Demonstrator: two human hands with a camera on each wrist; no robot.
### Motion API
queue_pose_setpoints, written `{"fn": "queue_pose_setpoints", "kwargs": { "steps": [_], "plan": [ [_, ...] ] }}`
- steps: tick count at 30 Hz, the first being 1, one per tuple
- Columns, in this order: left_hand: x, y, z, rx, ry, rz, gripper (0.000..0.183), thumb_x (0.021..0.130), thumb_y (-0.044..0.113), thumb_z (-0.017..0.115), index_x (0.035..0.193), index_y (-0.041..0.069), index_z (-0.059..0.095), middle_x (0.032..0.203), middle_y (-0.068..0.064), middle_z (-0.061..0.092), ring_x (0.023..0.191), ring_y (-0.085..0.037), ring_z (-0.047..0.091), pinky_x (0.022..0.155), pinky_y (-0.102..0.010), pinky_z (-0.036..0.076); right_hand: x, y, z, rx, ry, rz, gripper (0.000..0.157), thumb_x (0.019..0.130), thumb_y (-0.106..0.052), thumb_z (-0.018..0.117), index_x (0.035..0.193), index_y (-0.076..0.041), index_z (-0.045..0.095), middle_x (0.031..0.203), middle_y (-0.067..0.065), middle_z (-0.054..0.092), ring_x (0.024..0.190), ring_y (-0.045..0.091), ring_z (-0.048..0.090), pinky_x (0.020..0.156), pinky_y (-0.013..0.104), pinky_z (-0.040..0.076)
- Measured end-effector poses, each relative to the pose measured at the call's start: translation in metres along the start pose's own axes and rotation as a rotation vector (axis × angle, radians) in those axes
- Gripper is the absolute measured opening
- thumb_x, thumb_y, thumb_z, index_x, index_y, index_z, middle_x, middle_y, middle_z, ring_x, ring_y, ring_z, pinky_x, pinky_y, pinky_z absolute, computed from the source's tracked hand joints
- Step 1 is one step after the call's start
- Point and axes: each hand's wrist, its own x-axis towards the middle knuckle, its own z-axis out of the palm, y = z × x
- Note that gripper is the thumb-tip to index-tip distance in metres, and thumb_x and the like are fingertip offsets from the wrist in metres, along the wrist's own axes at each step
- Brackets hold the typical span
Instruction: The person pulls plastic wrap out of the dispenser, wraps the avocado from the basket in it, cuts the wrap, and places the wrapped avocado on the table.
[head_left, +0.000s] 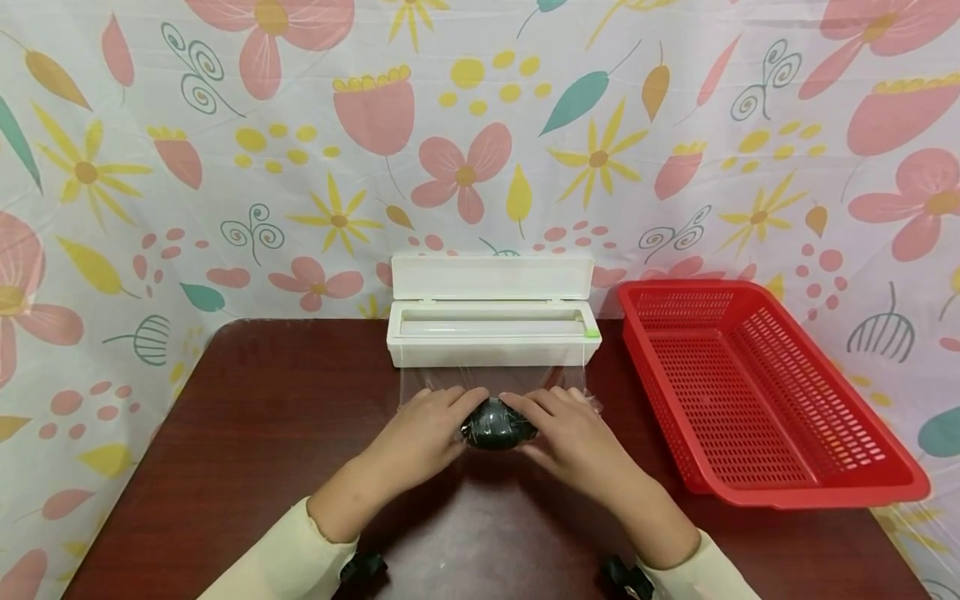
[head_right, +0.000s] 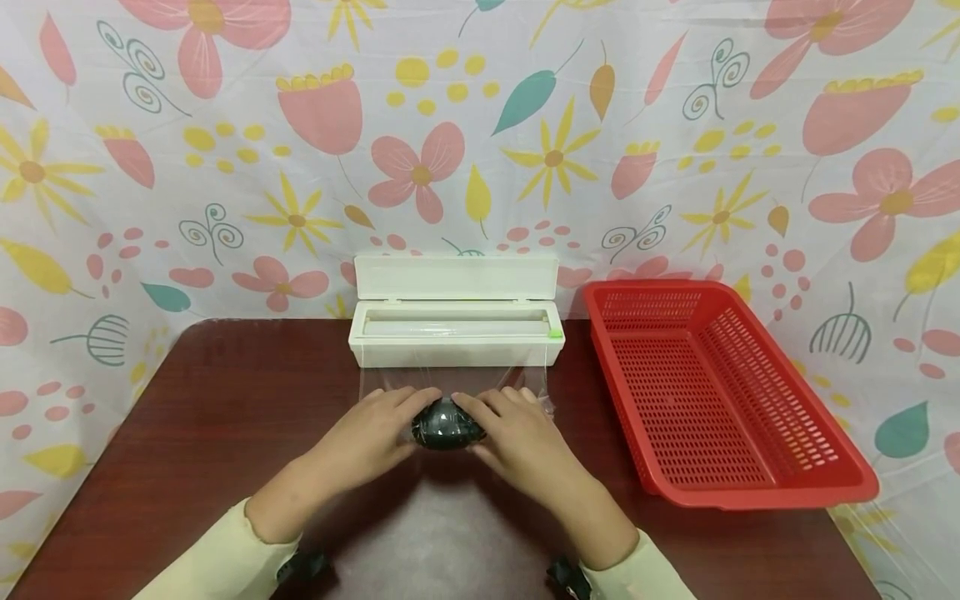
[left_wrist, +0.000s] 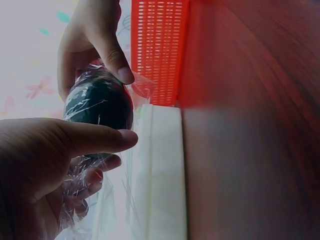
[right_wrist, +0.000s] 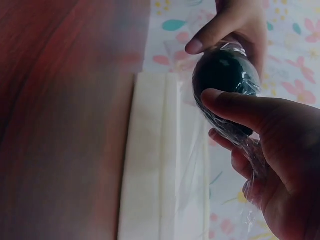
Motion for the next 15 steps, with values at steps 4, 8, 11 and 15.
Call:
{"fn": "queue_pose_setpoints", "kwargs": {
  "steps": [4,8,11,15],
  "plan": [
    [-0.001,-0.001,0.004,-0.025,-0.035,-0.017,0.068,0.08,0.017,0.084,0.141,0.015,0.053,0.115,-0.003,0.07,0.102,-0.017,0.069,0.09,-0.04,0.054,-0.001,0.0,0.003,0.005,-0.02,0.017,0.069,0.075,-0.03,0.089,0.137,-0.02,0.061,0.108,-0.002,0.07,0.098,0.019,0.064,0.086,0.036,0.045],
    [-0.002,-0.002,0.009,-0.044,-0.071,-0.032,0.071,0.081,0.019,0.084,0.143,0.015,0.051,0.114,-0.004,0.069,0.099,-0.018,0.068,0.088,-0.04,0.055,-0.002,0.001,0.006,0.007,-0.044,0.029,0.07,0.074,-0.03,0.09,0.137,-0.02,0.061,0.109,-0.001,0.071,0.099,0.019,0.064,0.086,0.036,0.045],
    [-0.002,-0.003,0.012,-0.047,-0.092,-0.041,0.074,0.079,0.019,0.086,0.144,0.016,0.05,0.115,-0.005,0.068,0.099,-0.019,0.068,0.086,-0.04,0.055,-0.003,0.003,0.009,0.011,-0.056,0.034,0.07,0.074,-0.032,0.09,0.137,-0.019,0.061,0.108,-0.001,0.071,0.098,0.019,0.064,0.088,0.037,0.046],
    [-0.003,-0.005,0.017,-0.043,-0.11,-0.053,0.076,0.079,0.021,0.086,0.144,0.017,0.049,0.114,-0.006,0.069,0.099,-0.02,0.069,0.086,-0.04,0.054,-0.003,0.005,0.014,0.018,-0.072,0.039,0.07,0.074,-0.034,0.089,0.136,-0.019,0.061,0.108,0.0,0.072,0.097,0.018,0.063,0.089,0.038,0.047]
  ]
}}
